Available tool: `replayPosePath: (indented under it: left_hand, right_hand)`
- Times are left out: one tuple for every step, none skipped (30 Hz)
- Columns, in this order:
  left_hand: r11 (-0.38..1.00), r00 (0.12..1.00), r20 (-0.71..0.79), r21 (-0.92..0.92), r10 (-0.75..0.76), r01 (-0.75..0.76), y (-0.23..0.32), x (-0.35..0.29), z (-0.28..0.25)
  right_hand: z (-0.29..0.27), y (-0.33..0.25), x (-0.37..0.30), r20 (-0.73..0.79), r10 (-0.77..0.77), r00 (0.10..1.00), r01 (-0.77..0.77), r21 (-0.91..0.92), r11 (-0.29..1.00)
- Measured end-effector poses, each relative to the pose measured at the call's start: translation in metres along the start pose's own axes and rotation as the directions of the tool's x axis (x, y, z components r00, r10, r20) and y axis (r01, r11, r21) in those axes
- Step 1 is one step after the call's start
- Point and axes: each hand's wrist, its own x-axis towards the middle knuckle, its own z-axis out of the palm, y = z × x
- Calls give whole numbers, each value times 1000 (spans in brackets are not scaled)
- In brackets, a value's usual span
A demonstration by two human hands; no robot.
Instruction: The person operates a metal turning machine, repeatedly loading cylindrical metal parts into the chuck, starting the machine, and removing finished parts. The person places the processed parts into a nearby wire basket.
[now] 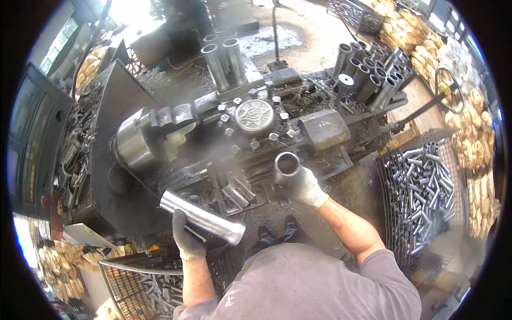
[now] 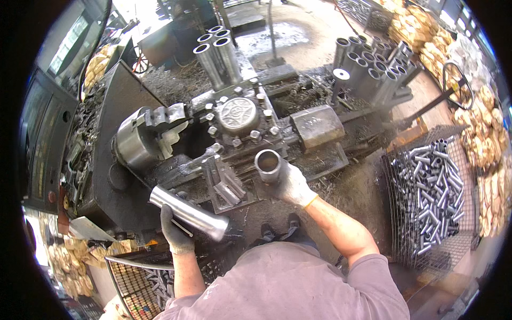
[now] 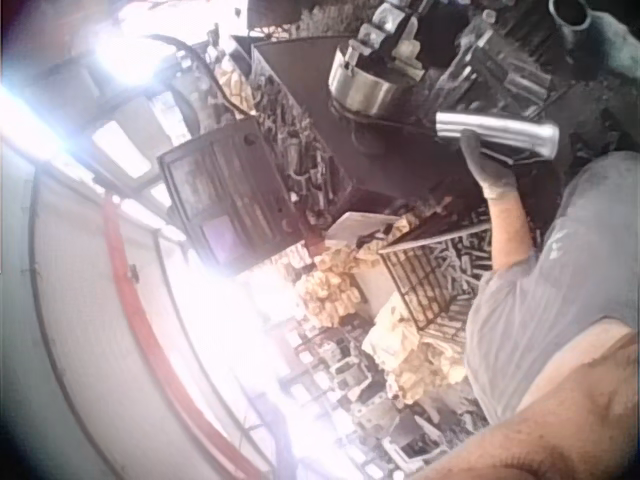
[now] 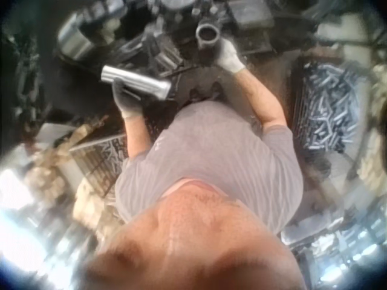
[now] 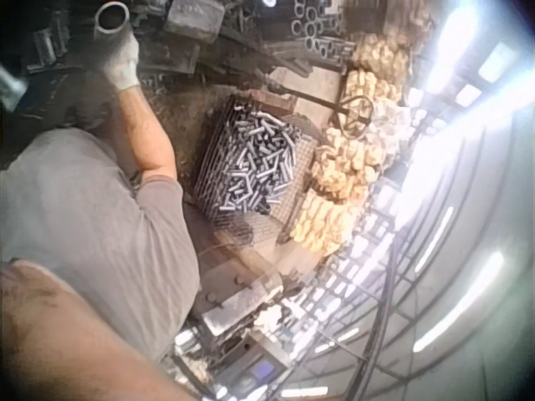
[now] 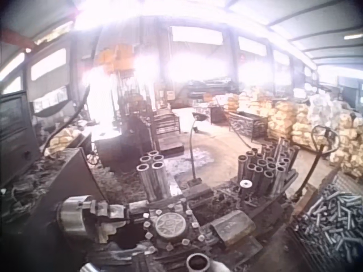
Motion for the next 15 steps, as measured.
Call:
replayPosePath:
  left_hand:
    - [994,999,45,-111,15,-10,0,-1,-14]
    - [957,999,42,-289,-29,40,-3,-4,-19]
    - [941,996,66,-331,-56,74,-7,-1,-37]
    - [925,994,77,-368,-72,96,-10,-1,-58]
    - [906,994,57,-409,-90,105,-14,-1,-67]
    - [899,997,10,-432,-82,78,-20,2,-77]
    - [896,996,16,-437,-84,83,-24,5,-83]
    - [895,996,17,-437,-92,91,-26,6,-89]
    - [847,995,31,-523,-95,97,-29,13,-85]
    - [888,994,58,-447,-89,106,-36,22,-97]
    - [874,992,71,-469,-109,129,-37,26,-100]
    - [861,989,78,-488,-124,147,-36,27,-103]
    - [863,989,82,-482,-126,150,-35,29,-103]
    - [862,989,63,-486,-133,147,-34,30,-104]
    - [888,991,30,-440,-132,131,-31,32,-108]
  right_hand:
    - [-7,-15,-2,17,47,999,-46,-57,997]
    - [-13,-20,-8,29,107,994,-103,-116,988]
    - [-18,11,-16,-19,-234,972,220,-267,938]
    - [-35,4,-30,45,-180,983,185,-309,933]
    - [-39,-13,-40,116,-185,976,213,-334,918]
    - [-42,-28,-50,184,-193,964,248,-351,903]
    - [-26,-45,-63,271,-248,930,333,-336,881]
    - [-3,-62,-71,357,-295,886,409,-307,859]
    - [33,-78,-67,395,-238,887,360,-272,893]
    - [73,-88,-58,432,-180,884,305,-241,921]
    - [105,-90,-40,411,-73,909,252,-400,881]
    - [118,-96,-23,378,-35,925,228,-478,848]
    - [131,-102,-5,335,5,942,192,-553,810]
    - [131,-110,8,296,-14,955,186,-561,806]
    - [130,-120,20,285,0,958,181,-610,771]
